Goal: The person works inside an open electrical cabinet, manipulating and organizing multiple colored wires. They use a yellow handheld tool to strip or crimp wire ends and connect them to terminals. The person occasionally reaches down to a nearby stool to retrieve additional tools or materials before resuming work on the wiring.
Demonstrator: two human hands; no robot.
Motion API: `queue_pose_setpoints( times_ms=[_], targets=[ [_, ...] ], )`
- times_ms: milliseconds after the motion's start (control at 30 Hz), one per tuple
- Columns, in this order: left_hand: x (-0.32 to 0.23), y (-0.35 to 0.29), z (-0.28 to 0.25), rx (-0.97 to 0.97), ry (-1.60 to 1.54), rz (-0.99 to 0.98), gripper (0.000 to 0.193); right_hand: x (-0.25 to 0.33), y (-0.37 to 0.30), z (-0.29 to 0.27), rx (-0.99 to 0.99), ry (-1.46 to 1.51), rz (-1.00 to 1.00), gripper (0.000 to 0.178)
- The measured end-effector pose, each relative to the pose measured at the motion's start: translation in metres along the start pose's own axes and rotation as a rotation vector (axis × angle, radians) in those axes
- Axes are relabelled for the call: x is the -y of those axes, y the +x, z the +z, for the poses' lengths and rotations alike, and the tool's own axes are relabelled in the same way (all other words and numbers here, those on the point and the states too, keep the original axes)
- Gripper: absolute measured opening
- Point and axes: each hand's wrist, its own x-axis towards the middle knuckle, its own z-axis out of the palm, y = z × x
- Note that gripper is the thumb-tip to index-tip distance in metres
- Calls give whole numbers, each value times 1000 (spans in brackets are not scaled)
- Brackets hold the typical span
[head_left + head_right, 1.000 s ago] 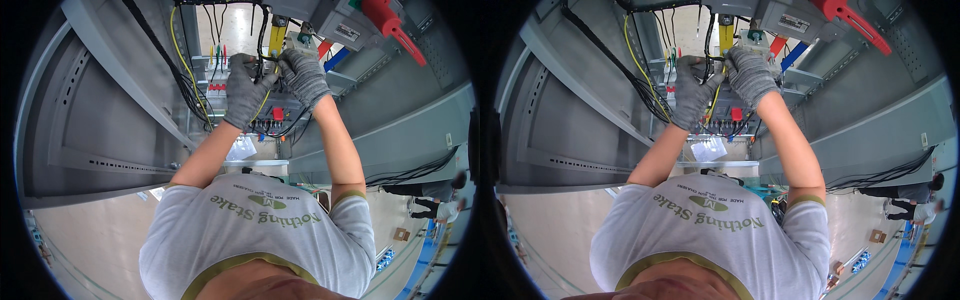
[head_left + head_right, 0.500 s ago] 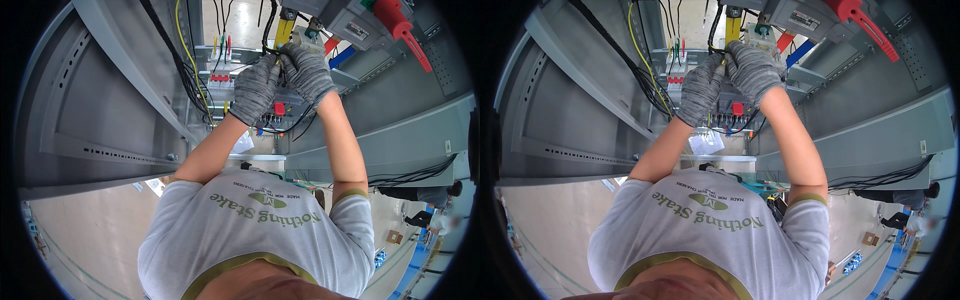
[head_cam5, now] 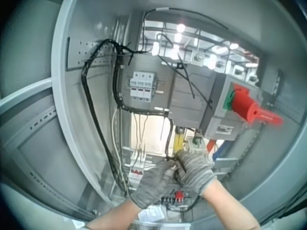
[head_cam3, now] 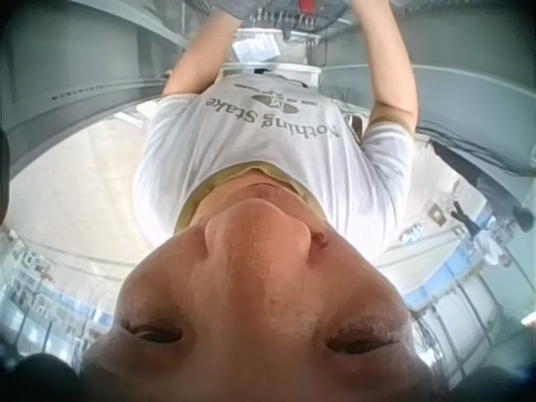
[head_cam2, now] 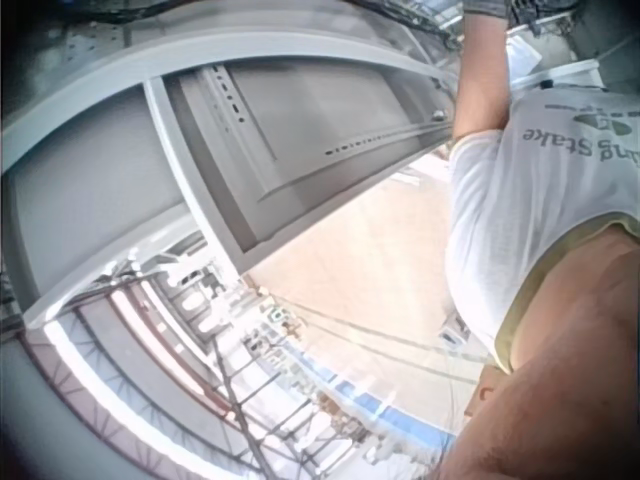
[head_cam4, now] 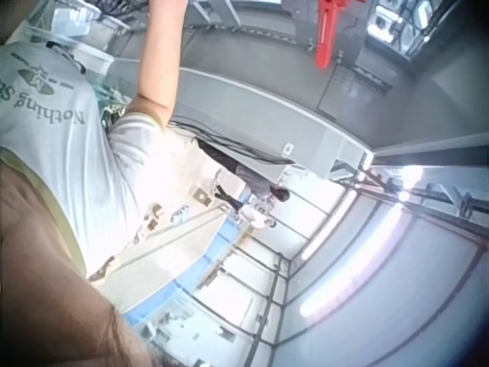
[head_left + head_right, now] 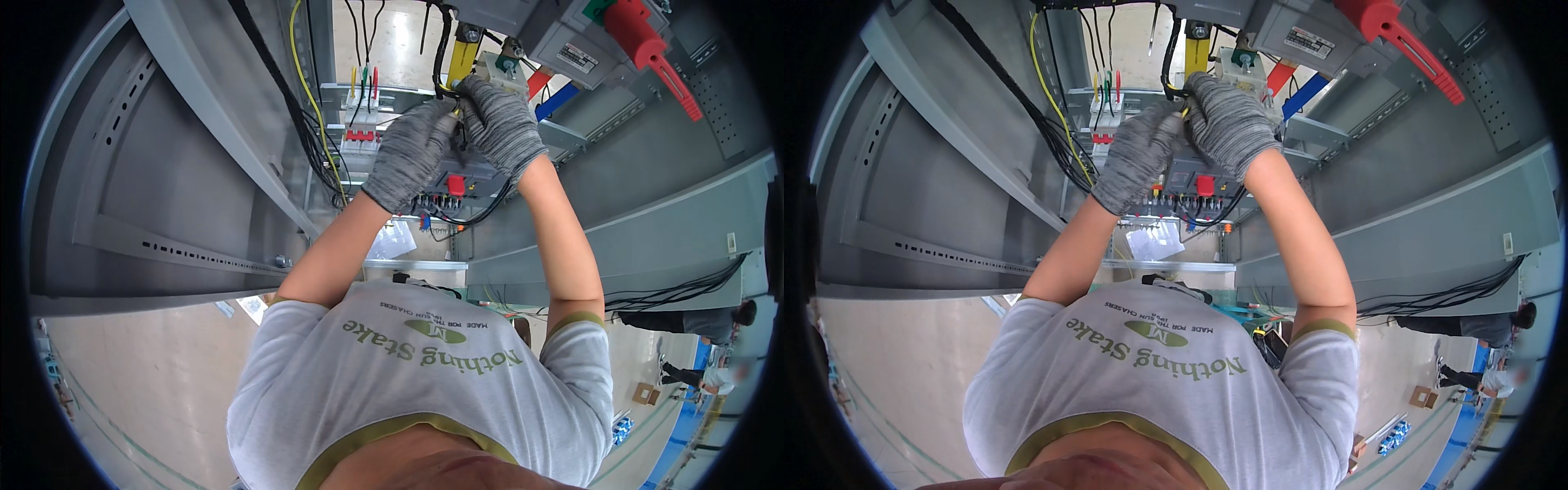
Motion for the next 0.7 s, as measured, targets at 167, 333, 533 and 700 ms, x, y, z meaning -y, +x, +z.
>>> queue_pose_setpoints(
  times_ms=[167, 333, 533, 700],
  targets=[
    [34, 22, 6, -95, -694, -90, 26, -6, 3, 0, -17, 17, -33, 21],
    [23, 34, -4, 107, -952, -383, 28, -11, 0, 4, -49, 13, -45, 20],
    [13, 40, -17, 221, -773, -330, 20, -5, 1, 2, -62, 68, 32, 16],
    [19, 45, -10, 226, -734, -209, 22, -13, -1, 5, -57, -48, -59, 20]
  ],
)
